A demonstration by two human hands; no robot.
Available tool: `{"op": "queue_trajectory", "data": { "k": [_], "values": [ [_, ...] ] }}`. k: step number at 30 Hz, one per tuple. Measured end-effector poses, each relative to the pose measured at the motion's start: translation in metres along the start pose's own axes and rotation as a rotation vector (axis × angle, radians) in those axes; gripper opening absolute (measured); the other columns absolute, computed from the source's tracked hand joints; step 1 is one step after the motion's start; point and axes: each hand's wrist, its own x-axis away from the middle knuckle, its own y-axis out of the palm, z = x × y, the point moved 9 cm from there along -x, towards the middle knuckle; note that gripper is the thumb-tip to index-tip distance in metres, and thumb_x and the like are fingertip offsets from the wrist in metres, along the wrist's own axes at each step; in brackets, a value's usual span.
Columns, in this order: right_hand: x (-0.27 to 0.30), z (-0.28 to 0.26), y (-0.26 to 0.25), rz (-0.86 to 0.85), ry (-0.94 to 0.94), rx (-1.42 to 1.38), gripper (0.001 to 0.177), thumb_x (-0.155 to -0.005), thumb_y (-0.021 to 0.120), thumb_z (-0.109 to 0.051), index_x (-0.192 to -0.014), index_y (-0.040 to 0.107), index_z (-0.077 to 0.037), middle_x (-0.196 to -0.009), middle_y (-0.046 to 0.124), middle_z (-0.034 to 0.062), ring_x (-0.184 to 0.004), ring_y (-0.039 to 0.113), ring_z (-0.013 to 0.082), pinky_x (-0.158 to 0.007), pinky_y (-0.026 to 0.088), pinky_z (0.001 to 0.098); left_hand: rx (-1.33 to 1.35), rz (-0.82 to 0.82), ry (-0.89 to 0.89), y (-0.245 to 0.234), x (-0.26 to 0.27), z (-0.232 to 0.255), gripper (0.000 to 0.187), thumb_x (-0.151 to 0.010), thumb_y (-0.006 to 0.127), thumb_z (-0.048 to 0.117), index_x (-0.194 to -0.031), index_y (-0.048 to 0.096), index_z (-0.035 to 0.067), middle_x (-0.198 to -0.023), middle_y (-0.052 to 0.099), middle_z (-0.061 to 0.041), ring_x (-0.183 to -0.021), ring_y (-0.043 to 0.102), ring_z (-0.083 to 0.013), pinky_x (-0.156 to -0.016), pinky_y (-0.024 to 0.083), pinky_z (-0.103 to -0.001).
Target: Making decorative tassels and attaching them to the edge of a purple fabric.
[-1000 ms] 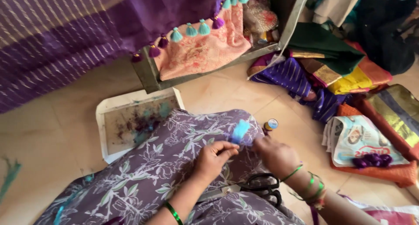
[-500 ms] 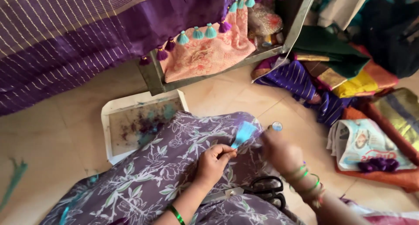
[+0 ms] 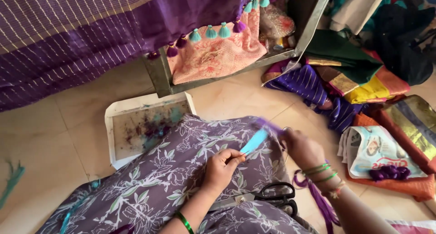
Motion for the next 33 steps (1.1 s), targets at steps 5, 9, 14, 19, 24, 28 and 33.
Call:
{"op": "queue_trajectory", "data": {
  "k": [5,9,14,19,24,28,33],
  "values": [
    [0.012,-0.05,-0.045,0.087,-0.031,0.033,0.012,-0.098,0.058,-0.029,-0.103,0.056,-0.018,-0.082,0.063,0.0047,-0.061,0.068,0.027,-0.049,0.053,0.0422,0.041,0.001,0.057,-0.001,-0.001,0.001,0.009,-0.09,0.075,0.009,-0.096,0.077,0.002,-0.09,0.08,-0.005,-0.083,0.077,-0.0098,-0.075,0.059,-0.023],
    [0.008,-0.021,-0.015,0.022,-0.105,0.005,0.011,-0.096,0.057,-0.025,-0.105,0.058,-0.019,-0.084,0.065,0.0057,-0.064,0.069,0.0287,-0.051,0.055,0.0429,0.003,0.012,-0.008,0.0,0.002,-0.001,0.01,-0.087,0.078,0.009,-0.095,0.078,0.003,-0.085,0.079,-0.005,-0.077,0.074,-0.0107,-0.07,0.057,-0.024],
    [0.009,0.084,0.027,-0.161,0.539,-0.36,0.021,-0.103,0.059,-0.027,-0.116,0.067,-0.011,-0.089,0.074,0.0121,-0.071,0.071,0.027,-0.064,0.056,0.0401,-0.011,0.108,0.033,-0.016,0.002,-0.006,0.011,-0.086,0.081,0.01,-0.094,0.079,0.003,-0.083,0.079,-0.006,-0.073,0.07,-0.012,-0.066,0.054,-0.026],
    [0.01,0.051,0.036,-0.375,0.38,-1.042,0.025,-0.094,0.061,-0.012,-0.116,0.072,-0.009,-0.089,0.078,0.0118,-0.073,0.072,0.0192,-0.066,0.06,0.0341,-0.06,0.384,0.05,-0.096,-0.018,0.073,0.009,-0.084,0.08,0.013,-0.092,0.081,0.011,-0.079,0.074,0.0,-0.072,0.066,-0.0103,-0.066,0.054,-0.026],
    [-0.029,-0.136,-0.112,-0.351,-0.321,-0.808,0.018,-0.091,0.079,-0.018,-0.108,0.077,-0.01,-0.1,0.081,0.0034,-0.087,0.078,0.0147,-0.075,0.062,0.0295,-0.541,0.349,0.393,-0.096,-0.01,0.157,0.006,-0.078,0.088,0.019,-0.08,0.084,0.015,-0.07,0.068,0.0,-0.076,0.059,-0.0188,-0.072,0.048,-0.036],
    [-0.06,-0.171,-0.153,-0.05,-0.304,-0.948,0.027,-0.083,0.078,-0.011,-0.111,0.077,-0.01,-0.092,0.077,0.0034,-0.08,0.076,0.0164,-0.07,0.061,0.0297,-0.538,0.284,0.623,-0.084,0.025,0.204,0.01,-0.075,0.084,0.01,-0.082,0.076,0.009,-0.093,0.07,-0.004,-0.102,0.061,-0.0275,-0.089,0.048,-0.041],
    [-0.069,-0.222,-0.175,0.064,-0.56,-0.927,0.015,-0.081,0.081,-0.007,-0.096,0.081,-0.007,-0.091,0.075,0.0048,-0.078,0.074,0.0186,-0.069,0.059,0.0311,-0.511,0.336,0.793,-0.1,0.052,0.229,0.048,-0.066,0.075,0.004,-0.112,0.069,-0.007,-0.11,0.066,-0.022,-0.11,0.056,-0.0413,-0.092,0.044,-0.048]
  ]
}}
